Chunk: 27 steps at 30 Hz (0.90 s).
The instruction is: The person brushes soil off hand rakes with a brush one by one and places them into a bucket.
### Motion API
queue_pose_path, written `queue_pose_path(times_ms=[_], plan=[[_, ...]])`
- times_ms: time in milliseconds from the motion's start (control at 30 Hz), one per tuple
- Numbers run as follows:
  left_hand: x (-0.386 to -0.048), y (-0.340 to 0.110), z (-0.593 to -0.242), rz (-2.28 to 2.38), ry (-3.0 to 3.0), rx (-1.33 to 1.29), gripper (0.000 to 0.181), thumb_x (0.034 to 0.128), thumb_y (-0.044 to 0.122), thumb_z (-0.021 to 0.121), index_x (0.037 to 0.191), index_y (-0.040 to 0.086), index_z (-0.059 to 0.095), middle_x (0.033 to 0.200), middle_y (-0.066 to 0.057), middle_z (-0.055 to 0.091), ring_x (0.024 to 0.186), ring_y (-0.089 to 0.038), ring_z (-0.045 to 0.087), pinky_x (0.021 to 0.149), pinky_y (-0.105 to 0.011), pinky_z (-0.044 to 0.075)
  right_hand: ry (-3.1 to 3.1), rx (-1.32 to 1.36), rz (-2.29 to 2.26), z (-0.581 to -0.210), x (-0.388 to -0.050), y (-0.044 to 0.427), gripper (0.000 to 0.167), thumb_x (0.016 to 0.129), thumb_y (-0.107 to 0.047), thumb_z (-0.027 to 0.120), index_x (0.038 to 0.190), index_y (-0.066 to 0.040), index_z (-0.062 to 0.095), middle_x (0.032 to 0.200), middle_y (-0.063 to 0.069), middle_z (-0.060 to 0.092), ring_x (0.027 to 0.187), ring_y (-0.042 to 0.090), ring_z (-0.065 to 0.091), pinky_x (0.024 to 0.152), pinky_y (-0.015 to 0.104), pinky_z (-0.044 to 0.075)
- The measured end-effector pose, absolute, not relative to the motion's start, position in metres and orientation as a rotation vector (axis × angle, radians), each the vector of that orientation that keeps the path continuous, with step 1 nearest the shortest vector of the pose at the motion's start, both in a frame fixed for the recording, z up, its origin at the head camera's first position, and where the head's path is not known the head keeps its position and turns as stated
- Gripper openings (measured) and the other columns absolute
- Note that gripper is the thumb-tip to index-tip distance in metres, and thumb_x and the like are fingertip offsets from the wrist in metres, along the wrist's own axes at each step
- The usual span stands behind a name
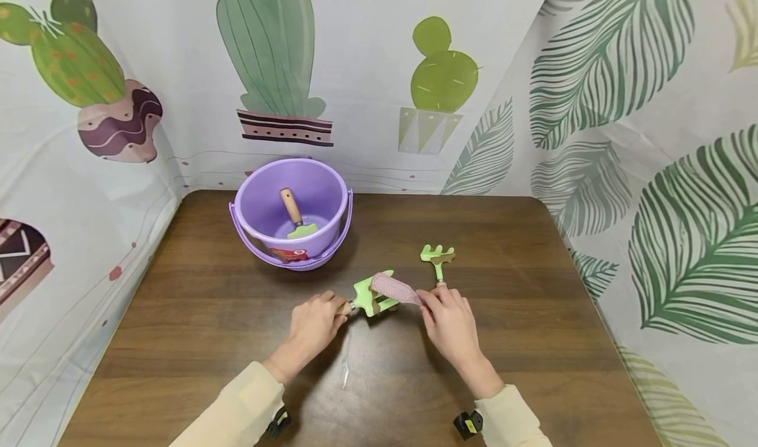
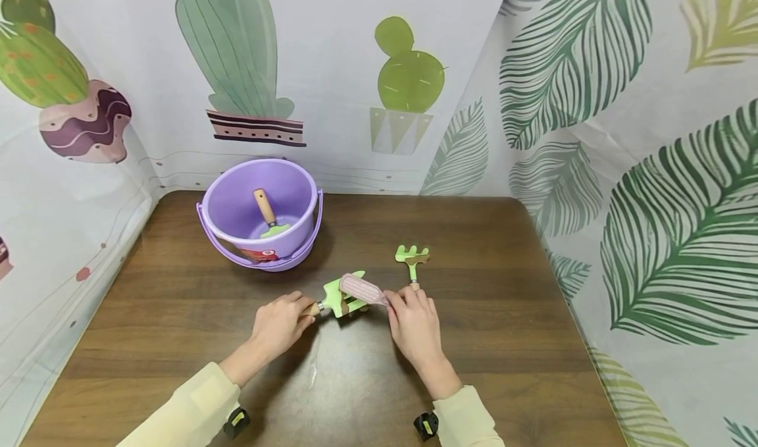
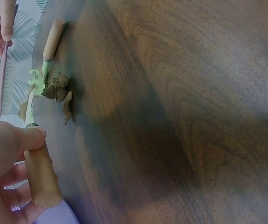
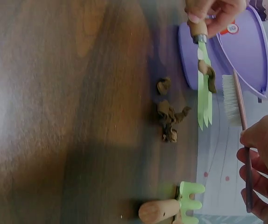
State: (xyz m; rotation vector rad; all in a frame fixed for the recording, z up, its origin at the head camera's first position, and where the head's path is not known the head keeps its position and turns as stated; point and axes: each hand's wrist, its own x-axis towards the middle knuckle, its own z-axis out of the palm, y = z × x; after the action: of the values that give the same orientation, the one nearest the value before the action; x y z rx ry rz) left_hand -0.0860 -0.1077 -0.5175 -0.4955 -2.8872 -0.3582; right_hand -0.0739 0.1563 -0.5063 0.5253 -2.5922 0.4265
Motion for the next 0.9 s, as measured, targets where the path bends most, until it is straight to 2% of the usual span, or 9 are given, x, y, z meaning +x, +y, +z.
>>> queue_pose_path(times_ms=[233,400,700,900], plan=[[-0.087,-0.105,-0.517,-0.361,-2.875,-0.494,0.022,0.0685,0.027,0.078,0.087,0.021,0.068,0.077,0.006,0.057,0.073,-0.019,0.062,0.049,-0.037,0.047,-2.569,0.629,0.416,-0.507,-0.072,0.144,0.029,0.074,-0.012,0.073,0.102,-0.014,0.069,0.086,0.000,0.058,0.078,0.021,0.053,0.062,0.033,0.039],[-0.087,-0.104,-0.516,-0.362,-2.878,-0.494,0.023,0.0694,0.027,0.078,0.089,0.021,0.068,0.078,0.006,0.057,0.074,-0.019,0.062,0.049,-0.037,0.047,-2.583,0.688,0.396,-0.509,-0.072,0.140,0.027,0.076,-0.014,0.072,0.103,-0.016,0.069,0.085,-0.001,0.057,0.077,0.019,0.052,0.067,0.033,0.042],[-0.085,-0.112,-0.518,-0.366,-2.849,-0.484,0.024,0.0688,0.025,0.078,0.091,0.021,0.068,0.080,0.004,0.059,0.073,-0.020,0.063,0.048,-0.038,0.046,-2.600,0.639,0.365,-0.512,-0.072,0.148,0.028,0.074,-0.015,0.074,0.102,-0.017,0.069,0.085,-0.001,0.057,0.079,0.020,0.053,0.061,0.032,0.038],[-0.085,-0.114,-0.517,-0.372,-2.828,-0.493,0.024,0.0685,0.026,0.078,0.090,0.020,0.068,0.081,0.003,0.058,0.072,-0.021,0.062,0.047,-0.038,0.046,-2.620,0.619,0.374,-0.513,-0.071,0.155,0.029,0.075,-0.014,0.073,0.103,-0.016,0.069,0.085,0.000,0.057,0.079,0.020,0.052,0.062,0.031,0.039]])
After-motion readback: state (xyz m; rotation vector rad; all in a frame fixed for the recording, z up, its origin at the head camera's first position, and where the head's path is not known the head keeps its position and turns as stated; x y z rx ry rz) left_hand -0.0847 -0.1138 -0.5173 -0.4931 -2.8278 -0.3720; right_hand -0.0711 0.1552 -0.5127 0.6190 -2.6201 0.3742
